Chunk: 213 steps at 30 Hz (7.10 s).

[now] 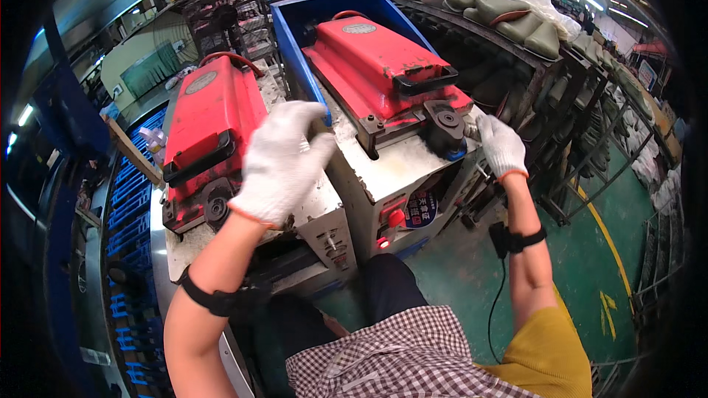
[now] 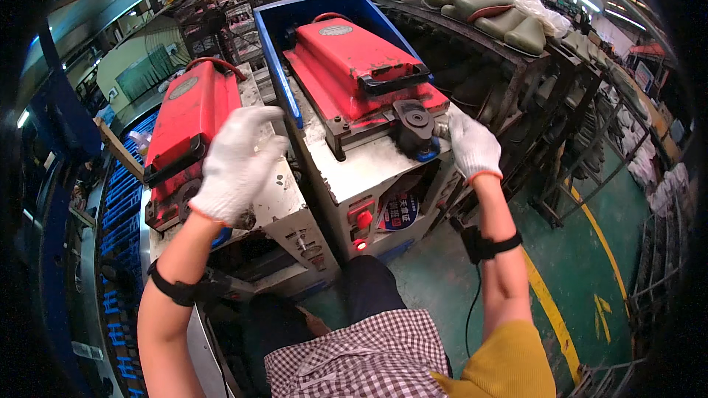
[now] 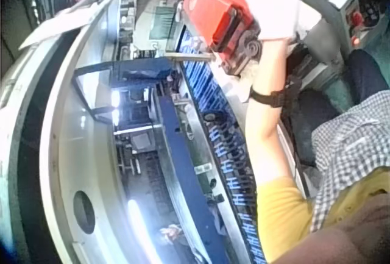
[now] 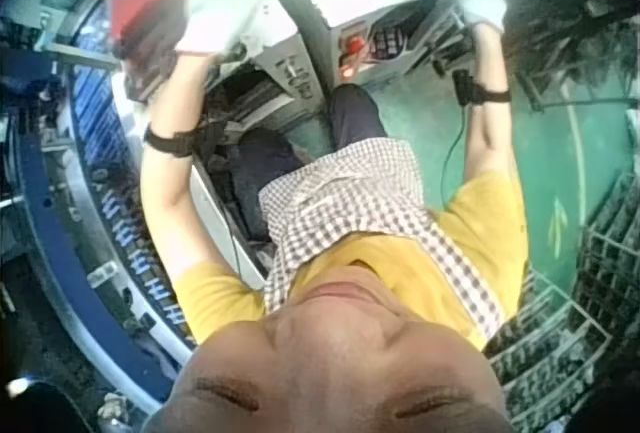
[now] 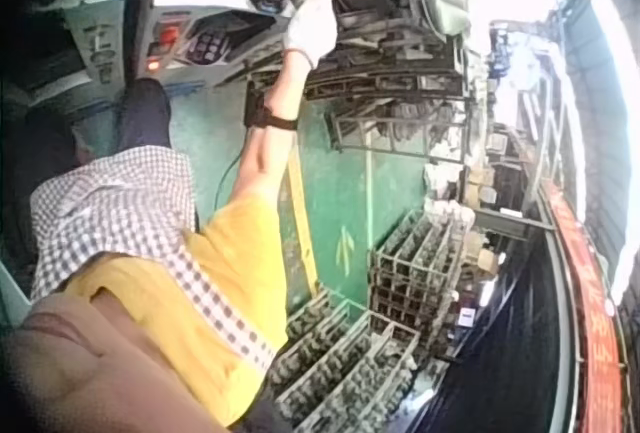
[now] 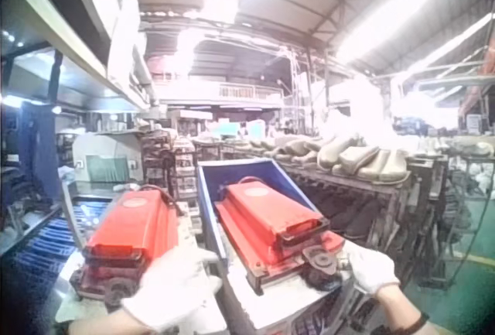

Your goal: Attaching and pressing soles onto shoes using a industrial pressing machine.

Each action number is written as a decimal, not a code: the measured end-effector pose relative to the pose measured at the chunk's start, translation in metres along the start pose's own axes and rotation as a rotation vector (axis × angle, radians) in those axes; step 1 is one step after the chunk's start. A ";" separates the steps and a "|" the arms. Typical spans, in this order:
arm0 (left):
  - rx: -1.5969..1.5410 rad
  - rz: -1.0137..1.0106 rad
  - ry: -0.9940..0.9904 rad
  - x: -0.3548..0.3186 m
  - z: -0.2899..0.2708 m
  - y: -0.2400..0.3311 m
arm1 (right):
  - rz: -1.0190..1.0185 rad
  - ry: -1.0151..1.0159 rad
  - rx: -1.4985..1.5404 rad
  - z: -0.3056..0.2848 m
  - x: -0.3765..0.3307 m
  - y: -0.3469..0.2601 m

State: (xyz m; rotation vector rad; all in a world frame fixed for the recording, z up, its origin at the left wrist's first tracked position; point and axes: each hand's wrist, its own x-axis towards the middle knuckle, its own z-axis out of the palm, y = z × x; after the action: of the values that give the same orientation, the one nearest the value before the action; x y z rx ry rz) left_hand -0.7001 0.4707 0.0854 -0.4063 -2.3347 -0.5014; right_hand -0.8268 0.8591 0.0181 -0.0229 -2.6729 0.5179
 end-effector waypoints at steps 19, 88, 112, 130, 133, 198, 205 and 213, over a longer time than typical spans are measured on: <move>0.260 0.333 0.113 0.166 0.061 0.020 | -0.543 -0.268 -0.012 0.014 0.092 -0.124; 0.531 -1.304 0.058 -0.478 -0.213 -0.182 | -0.771 -0.355 0.666 0.059 -0.179 -0.331; 0.819 -1.019 -0.009 -0.467 -0.162 -0.121 | -0.875 -0.577 0.653 0.062 -0.155 -0.327; 0.802 -1.020 0.002 -0.463 -0.165 -0.117 | -0.808 -0.607 0.666 0.058 -0.157 -0.329; 0.798 -1.035 -0.008 -0.460 -0.166 -0.117 | -0.806 -0.604 0.662 0.059 -0.156 -0.327; 1.633 -1.419 0.670 -0.590 -0.280 -0.032 | -0.776 -0.841 0.881 0.083 -0.145 -0.325; 0.329 -1.502 2.175 -0.775 -0.440 0.113 | -0.809 -0.926 0.907 0.094 -0.152 -0.334; 0.763 -1.663 1.154 -0.763 -0.391 0.037 | -0.741 -0.818 0.803 0.066 -0.149 -0.322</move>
State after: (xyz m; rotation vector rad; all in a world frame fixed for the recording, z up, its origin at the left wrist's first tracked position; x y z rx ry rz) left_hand 0.0762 0.2110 -0.1724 1.7819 -1.0244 -0.2962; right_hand -0.6974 0.5219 0.0195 1.6176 -2.6094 1.4896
